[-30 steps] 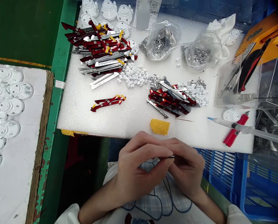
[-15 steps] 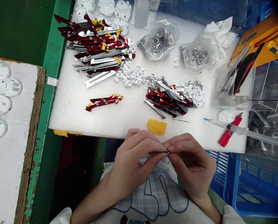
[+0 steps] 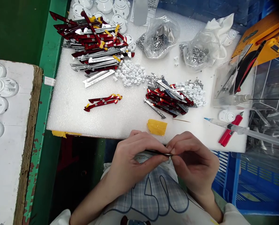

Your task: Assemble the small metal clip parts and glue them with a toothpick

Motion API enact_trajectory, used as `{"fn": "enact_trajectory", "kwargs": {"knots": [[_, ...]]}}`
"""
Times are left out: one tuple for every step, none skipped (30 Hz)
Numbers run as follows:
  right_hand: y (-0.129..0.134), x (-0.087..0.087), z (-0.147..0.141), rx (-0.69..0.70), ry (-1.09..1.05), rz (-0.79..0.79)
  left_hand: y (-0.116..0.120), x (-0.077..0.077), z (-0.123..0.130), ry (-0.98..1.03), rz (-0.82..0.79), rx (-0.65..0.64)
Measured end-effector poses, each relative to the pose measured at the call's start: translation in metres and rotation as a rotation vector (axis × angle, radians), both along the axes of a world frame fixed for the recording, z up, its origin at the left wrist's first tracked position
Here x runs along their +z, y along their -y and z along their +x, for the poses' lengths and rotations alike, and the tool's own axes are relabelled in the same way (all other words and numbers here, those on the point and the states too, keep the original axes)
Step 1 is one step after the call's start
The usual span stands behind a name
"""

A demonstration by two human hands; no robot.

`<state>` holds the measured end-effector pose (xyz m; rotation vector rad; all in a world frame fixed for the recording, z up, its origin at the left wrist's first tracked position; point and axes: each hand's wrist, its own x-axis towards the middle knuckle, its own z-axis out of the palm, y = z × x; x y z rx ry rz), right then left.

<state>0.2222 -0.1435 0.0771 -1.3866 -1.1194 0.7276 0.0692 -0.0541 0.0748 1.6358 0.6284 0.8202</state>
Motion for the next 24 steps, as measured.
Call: {"fn": "enact_trajectory", "kwargs": {"knots": [[0.000, 0.000, 0.000, 0.006, 0.007, 0.002, 0.000, 0.000, 0.000, 0.004, -0.013, 0.004], [0.000, 0.000, 0.001, 0.012, 0.012, 0.002, 0.001, 0.001, 0.000, 0.004, -0.015, 0.011], [0.001, -0.001, 0.001, 0.018, 0.019, 0.002, 0.001, 0.001, 0.000, 0.004, -0.006, 0.018], [0.001, -0.001, 0.002, 0.020, 0.027, 0.003, 0.002, 0.001, 0.001, 0.006, 0.006, 0.026], [0.001, -0.002, 0.002, 0.020, 0.036, 0.006, 0.002, 0.000, 0.002, 0.013, 0.018, 0.036], [0.001, -0.002, 0.002, 0.019, 0.044, 0.010, 0.003, -0.001, 0.003, 0.021, 0.027, 0.048], [0.001, -0.003, 0.002, 0.015, 0.052, 0.018, 0.004, -0.002, 0.004, 0.033, 0.034, 0.061], [0.002, -0.003, 0.002, 0.010, 0.059, 0.026, 0.005, -0.003, 0.005, 0.046, 0.040, 0.075], [0.002, -0.004, 0.001, 0.004, 0.066, 0.032, 0.005, -0.005, 0.007, 0.061, 0.050, 0.091], [0.002, -0.004, 0.001, -0.002, 0.071, 0.040, 0.006, -0.006, 0.008, 0.075, 0.060, 0.109], [0.002, -0.005, 0.000, -0.004, 0.072, 0.046, 0.007, -0.008, 0.009, 0.089, 0.070, 0.127], [0.002, -0.006, 0.000, -0.005, 0.064, 0.051, 0.007, -0.009, 0.011, 0.104, 0.075, 0.140], [0.003, -0.006, 0.000, 0.000, 0.044, 0.050, 0.007, -0.010, 0.012, 0.118, 0.075, 0.150], [0.002, -0.007, 0.000, 0.010, 0.014, 0.045, 0.007, -0.011, 0.013, 0.131, 0.065, 0.156], [0.002, -0.007, 0.000, 0.024, -0.020, 0.037, 0.007, -0.011, 0.014, 0.146, 0.050, 0.157], [0.002, -0.007, 0.001, 0.039, -0.055, 0.024, 0.007, -0.012, 0.014, 0.161, 0.032, 0.157], [0.002, -0.007, 0.001, 0.054, -0.086, 0.011, 0.007, -0.012, 0.015, 0.175, 0.014, 0.156], [0.001, -0.007, 0.002, 0.065, -0.107, 0.000, 0.007, -0.012, 0.015, 0.185, -0.001, 0.156], [0.001, -0.006, 0.002, 0.072, -0.121, -0.007, 0.007, -0.012, 0.016, 0.193, -0.011, 0.157], [0.002, -0.006, 0.003, 0.075, -0.131, -0.011, 0.007, -0.012, 0.016, 0.199, -0.018, 0.158], [0.002, -0.006, 0.003, 0.075, -0.140, -0.013, 0.008, -0.012, 0.017, 0.202, -0.023, 0.160], [0.003, -0.006, 0.003, 0.071, -0.145, -0.012, 0.008, -0.013, 0.018, 0.203, -0.025, 0.164], [0.005, -0.006, 0.004, 0.063, -0.146, -0.008, 0.009, -0.013, 0.019, 0.202, -0.025, 0.169], [0.007, -0.006, 0.004, 0.051, -0.144, -0.001, 0.010, -0.014, 0.019, 0.199, -0.022, 0.174]]}}
